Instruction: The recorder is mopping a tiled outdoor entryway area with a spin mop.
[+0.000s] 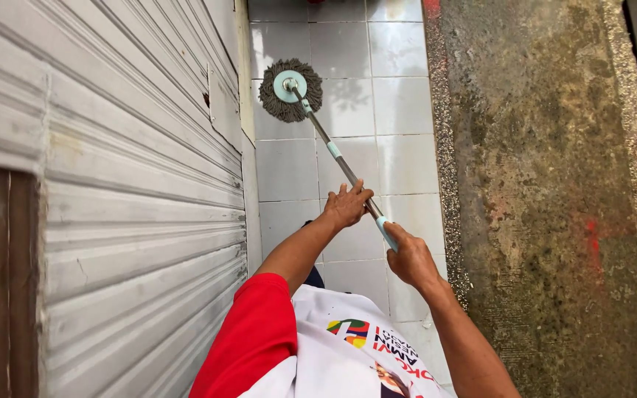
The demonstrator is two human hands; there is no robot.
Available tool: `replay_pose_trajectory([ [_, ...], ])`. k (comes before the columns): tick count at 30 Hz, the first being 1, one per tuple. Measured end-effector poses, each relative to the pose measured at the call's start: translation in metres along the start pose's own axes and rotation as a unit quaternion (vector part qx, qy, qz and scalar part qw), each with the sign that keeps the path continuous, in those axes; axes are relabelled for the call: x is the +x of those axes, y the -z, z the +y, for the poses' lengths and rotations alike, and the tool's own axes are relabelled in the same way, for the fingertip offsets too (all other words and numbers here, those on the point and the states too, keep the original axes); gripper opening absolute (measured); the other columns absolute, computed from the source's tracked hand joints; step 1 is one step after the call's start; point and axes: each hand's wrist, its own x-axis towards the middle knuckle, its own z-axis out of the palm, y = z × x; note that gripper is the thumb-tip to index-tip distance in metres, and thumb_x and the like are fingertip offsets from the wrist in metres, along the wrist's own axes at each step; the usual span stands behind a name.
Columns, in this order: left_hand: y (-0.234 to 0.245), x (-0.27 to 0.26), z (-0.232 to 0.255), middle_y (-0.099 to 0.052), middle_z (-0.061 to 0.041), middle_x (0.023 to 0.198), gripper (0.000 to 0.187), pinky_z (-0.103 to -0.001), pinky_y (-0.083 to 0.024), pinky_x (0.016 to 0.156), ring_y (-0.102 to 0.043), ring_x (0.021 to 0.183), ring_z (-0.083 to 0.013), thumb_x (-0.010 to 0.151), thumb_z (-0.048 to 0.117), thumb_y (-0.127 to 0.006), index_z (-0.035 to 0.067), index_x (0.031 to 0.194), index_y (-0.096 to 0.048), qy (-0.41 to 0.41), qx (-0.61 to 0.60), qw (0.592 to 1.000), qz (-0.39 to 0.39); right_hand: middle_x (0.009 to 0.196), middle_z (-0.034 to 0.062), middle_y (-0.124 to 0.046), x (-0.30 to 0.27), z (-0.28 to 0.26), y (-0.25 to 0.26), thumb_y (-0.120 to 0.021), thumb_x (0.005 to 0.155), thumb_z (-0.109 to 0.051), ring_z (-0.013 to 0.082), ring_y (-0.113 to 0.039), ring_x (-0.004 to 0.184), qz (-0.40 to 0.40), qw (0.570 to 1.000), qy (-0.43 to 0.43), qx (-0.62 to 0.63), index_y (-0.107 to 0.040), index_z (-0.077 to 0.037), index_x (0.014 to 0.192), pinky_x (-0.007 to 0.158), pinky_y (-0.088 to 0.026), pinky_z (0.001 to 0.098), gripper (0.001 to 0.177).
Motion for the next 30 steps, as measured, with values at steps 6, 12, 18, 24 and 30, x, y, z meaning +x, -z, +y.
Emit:
replay_pose_trajectory([
  [6, 0.048, 0.065, -0.074, -0.019, -0.001, 0.171, 0.044, -0.072, -0.035, 0.110, -0.033, 0.149, -0.0482, 0.106, 0.030, -0.048, 0.039, 0.147, -0.036, 0.041, -0.002, 0.999, -0.005, 0.140, 0.0168, -0.065, 0.106, -0.033, -0.010, -0.067, 0.079, 0.005, 0.0343, -0.059, 0.131, 0.008, 0.999, 0.032, -0.008, -0.062, -0.011, 0.138, 0.107, -0.052, 0.0489, 0.062],
  [12, 0.105, 0.124, -0.132, -0.016, 0.000, 0.173, 0.045, -0.073, -0.031, 0.113, -0.026, 0.152, -0.0494, 0.107, 0.032, -0.048, 0.040, 0.150, -0.035, 0.072, -0.010, 0.997, -0.030, 0.144, 0.0174, -0.061, 0.203, -0.056, -0.015, -0.068, 0.080, 0.002, 0.0385, -0.059, 0.130, 0.003, 1.000, 0.028, -0.009, -0.059, -0.013, 0.140, 0.105, -0.053, 0.0535, 0.063],
  [18, 0.122, 0.155, -0.158, -0.015, 0.001, 0.173, 0.045, -0.072, -0.031, 0.114, -0.025, 0.153, -0.0478, 0.107, 0.031, -0.048, 0.043, 0.149, -0.035, 0.086, -0.025, 0.996, -0.022, 0.143, 0.0131, -0.063, 0.247, -0.063, -0.016, -0.068, 0.079, 0.003, 0.0352, -0.060, 0.130, 0.008, 0.999, 0.026, -0.020, -0.061, -0.014, 0.139, 0.103, -0.055, 0.0520, 0.063],
  [24, 0.093, 0.123, -0.133, -0.010, -0.002, 0.174, 0.045, -0.067, -0.030, 0.117, -0.023, 0.154, -0.0468, 0.108, 0.026, -0.047, 0.038, 0.149, -0.034, 0.097, -0.070, 0.993, -0.021, 0.143, 0.0200, -0.061, 0.202, -0.070, -0.015, -0.064, 0.080, 0.006, 0.0409, -0.061, 0.127, -0.008, 0.999, 0.028, -0.026, -0.060, -0.010, 0.141, 0.099, -0.056, 0.0552, 0.063],
  [30, 0.042, 0.049, -0.070, -0.010, 0.000, 0.174, 0.046, -0.065, -0.029, 0.119, -0.024, 0.154, -0.0454, 0.108, 0.026, -0.046, 0.041, 0.149, -0.032, 0.085, -0.086, 0.992, -0.026, 0.144, 0.0207, -0.060, 0.095, -0.046, -0.015, -0.064, 0.079, 0.005, 0.0410, -0.061, 0.127, -0.017, 0.999, 0.026, -0.040, -0.059, -0.010, 0.142, 0.100, -0.056, 0.0559, 0.064],
])
